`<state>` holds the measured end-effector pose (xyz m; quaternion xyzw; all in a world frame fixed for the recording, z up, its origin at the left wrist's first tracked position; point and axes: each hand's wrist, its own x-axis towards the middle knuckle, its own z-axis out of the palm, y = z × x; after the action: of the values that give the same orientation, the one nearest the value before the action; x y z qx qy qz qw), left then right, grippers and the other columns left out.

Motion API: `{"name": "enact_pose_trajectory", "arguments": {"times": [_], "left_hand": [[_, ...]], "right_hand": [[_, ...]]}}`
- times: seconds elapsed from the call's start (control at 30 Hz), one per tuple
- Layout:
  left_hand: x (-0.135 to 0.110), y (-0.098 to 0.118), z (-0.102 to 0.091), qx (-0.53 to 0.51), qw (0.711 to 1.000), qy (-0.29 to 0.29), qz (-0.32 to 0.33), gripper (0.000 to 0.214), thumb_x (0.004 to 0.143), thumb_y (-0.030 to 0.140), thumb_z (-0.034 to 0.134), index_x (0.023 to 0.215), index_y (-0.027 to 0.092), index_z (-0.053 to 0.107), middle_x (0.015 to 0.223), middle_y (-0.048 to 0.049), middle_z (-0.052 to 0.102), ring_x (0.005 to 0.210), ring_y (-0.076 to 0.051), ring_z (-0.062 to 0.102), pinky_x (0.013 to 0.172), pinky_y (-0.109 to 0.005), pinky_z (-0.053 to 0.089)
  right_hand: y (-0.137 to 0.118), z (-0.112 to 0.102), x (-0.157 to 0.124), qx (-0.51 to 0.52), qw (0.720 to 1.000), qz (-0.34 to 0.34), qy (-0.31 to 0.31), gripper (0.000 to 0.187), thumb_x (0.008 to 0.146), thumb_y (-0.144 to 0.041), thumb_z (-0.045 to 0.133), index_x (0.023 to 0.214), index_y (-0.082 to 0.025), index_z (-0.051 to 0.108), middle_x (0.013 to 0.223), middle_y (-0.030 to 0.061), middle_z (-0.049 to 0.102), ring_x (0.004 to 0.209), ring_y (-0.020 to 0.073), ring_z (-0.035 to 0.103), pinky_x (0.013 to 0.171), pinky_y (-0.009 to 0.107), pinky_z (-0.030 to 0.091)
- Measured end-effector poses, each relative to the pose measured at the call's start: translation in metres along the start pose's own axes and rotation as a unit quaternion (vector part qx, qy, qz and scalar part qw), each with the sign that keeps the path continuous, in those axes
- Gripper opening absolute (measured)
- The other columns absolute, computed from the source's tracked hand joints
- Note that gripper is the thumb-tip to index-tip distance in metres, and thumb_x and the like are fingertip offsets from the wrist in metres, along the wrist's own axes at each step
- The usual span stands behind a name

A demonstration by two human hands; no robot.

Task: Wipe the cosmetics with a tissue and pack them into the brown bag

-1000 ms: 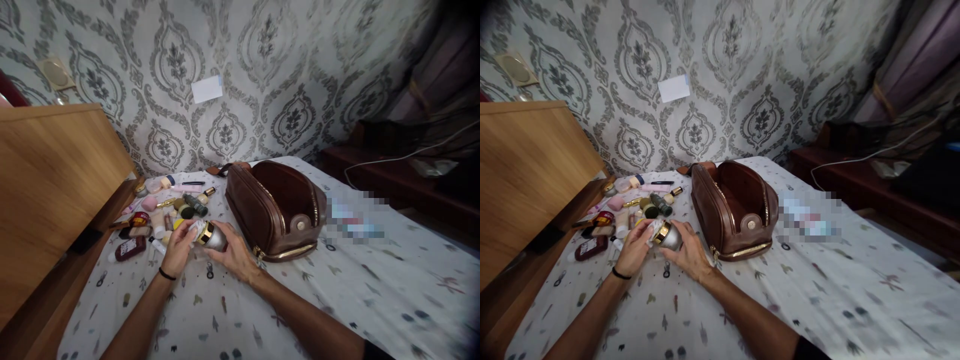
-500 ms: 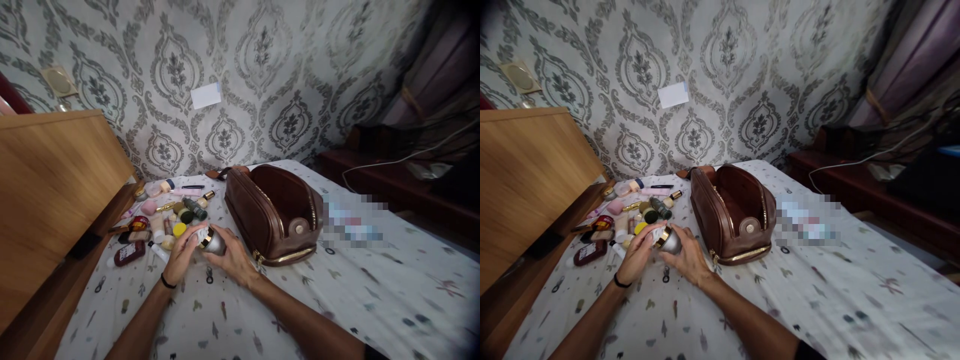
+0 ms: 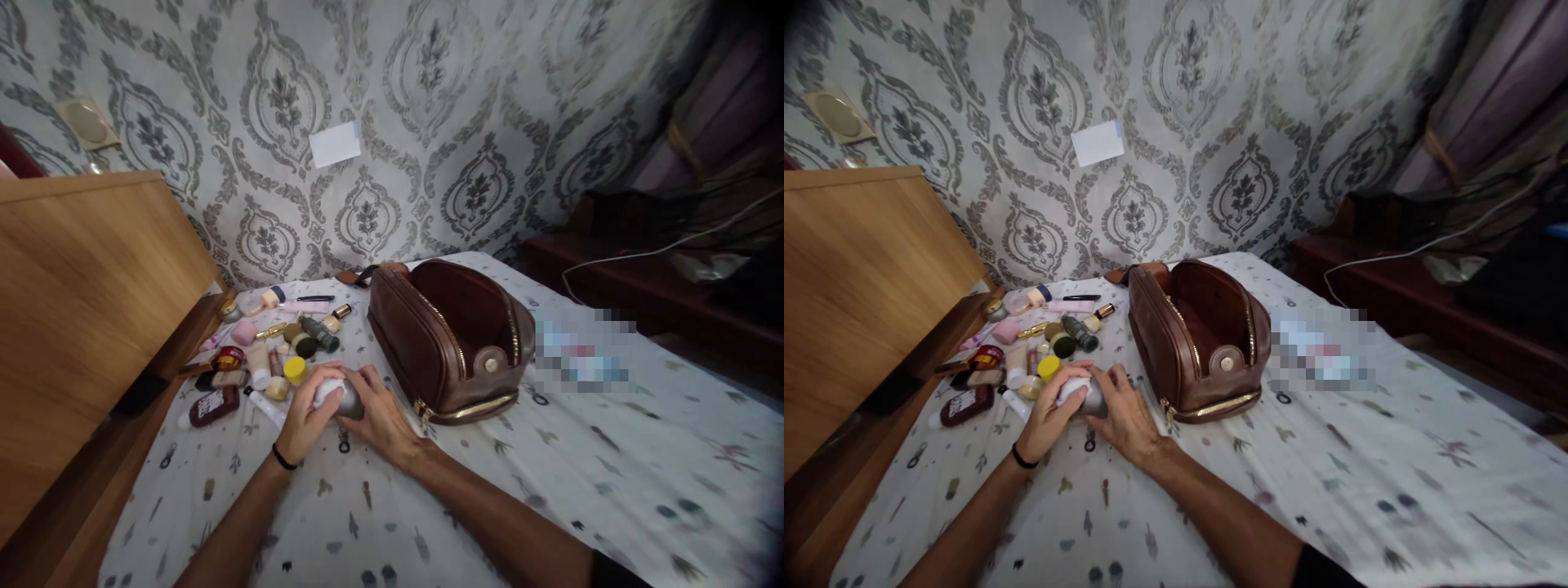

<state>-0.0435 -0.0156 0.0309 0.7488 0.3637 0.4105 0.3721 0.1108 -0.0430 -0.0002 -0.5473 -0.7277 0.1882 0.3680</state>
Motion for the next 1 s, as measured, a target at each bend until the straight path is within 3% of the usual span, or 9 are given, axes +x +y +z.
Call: {"name": "enact_pose_trajectory", "arguments": {"times": [0.23, 0.33, 0.5, 0.63, 0.83, 1.0], "left_hand": [[-0.001, -0.002, 0.001, 0.002, 0.997, 0.046, -0.053, 0.016, 0.090, 0.036, 0.050, 0.097, 0.023, 0.055, 0.091, -0.0003, 0.058, 0.087, -0.018, 0.054, 0.080, -0.027, 0.042], [0.000, -0.006, -0.001, -0.010, 0.997, 0.049, -0.064, 0.015, 0.089, 0.035, 0.050, 0.095, 0.023, 0.055, 0.088, 0.0014, 0.056, 0.083, -0.017, 0.052, 0.077, -0.025, 0.041], [0.004, -0.013, -0.004, -0.064, 0.991, 0.062, -0.098, 0.012, 0.086, 0.031, 0.052, 0.081, 0.021, 0.055, 0.076, 0.0026, 0.053, 0.075, -0.015, 0.050, 0.070, -0.024, 0.040], [0.007, -0.020, -0.006, -0.125, 0.980, 0.076, -0.132, 0.015, 0.082, 0.031, 0.055, 0.074, 0.019, 0.055, 0.071, 0.0032, 0.052, 0.069, -0.013, 0.050, 0.063, -0.023, 0.040], [0.006, -0.023, -0.005, -0.125, 0.977, 0.098, -0.141, 0.019, 0.082, 0.036, 0.058, 0.073, 0.019, 0.056, 0.071, 0.0026, 0.054, 0.071, -0.014, 0.052, 0.066, -0.024, 0.041], [0.004, -0.004, -0.004, -0.029, 0.995, 0.046, -0.087, 0.021, 0.089, 0.039, 0.052, 0.090, 0.020, 0.061, 0.086, -0.0002, 0.061, 0.084, -0.017, 0.056, 0.076, -0.026, 0.044]], "right_hand": [[-0.001, 0.001, -0.004, -0.071, 0.996, -0.048, -0.017, 0.077, 0.074, -0.014, 0.070, 0.142, -0.031, 0.037, 0.119, 0.0086, 0.048, 0.093, 0.0245, 0.063, 0.075, 0.039, 0.057], [-0.003, -0.001, -0.005, -0.067, 0.995, -0.060, -0.033, 0.079, 0.075, -0.012, 0.069, 0.142, -0.032, 0.035, 0.122, 0.0084, 0.047, 0.099, 0.0250, 0.063, 0.081, 0.040, 0.057], [-0.004, -0.002, -0.005, -0.030, 0.996, -0.070, -0.045, 0.074, 0.073, -0.006, 0.068, 0.138, -0.024, 0.040, 0.127, 0.0112, 0.047, 0.111, 0.0269, 0.059, 0.092, 0.043, 0.053], [-0.004, -0.001, -0.005, 0.001, 0.996, -0.068, -0.054, 0.071, 0.073, -0.005, 0.066, 0.136, -0.027, 0.042, 0.129, 0.0089, 0.047, 0.117, 0.0255, 0.057, 0.097, 0.042, 0.051], [-0.004, -0.001, -0.004, 0.030, 0.997, -0.056, -0.054, 0.068, 0.075, -0.009, 0.066, 0.135, -0.028, 0.043, 0.127, 0.0087, 0.047, 0.112, 0.0252, 0.059, 0.095, 0.042, 0.052], [-0.003, 0.001, 0.000, 0.064, 0.997, -0.024, -0.032, 0.065, 0.074, -0.017, 0.069, 0.135, -0.024, 0.046, 0.119, 0.0090, 0.050, 0.107, 0.0251, 0.060, 0.094, 0.042, 0.051]]}}
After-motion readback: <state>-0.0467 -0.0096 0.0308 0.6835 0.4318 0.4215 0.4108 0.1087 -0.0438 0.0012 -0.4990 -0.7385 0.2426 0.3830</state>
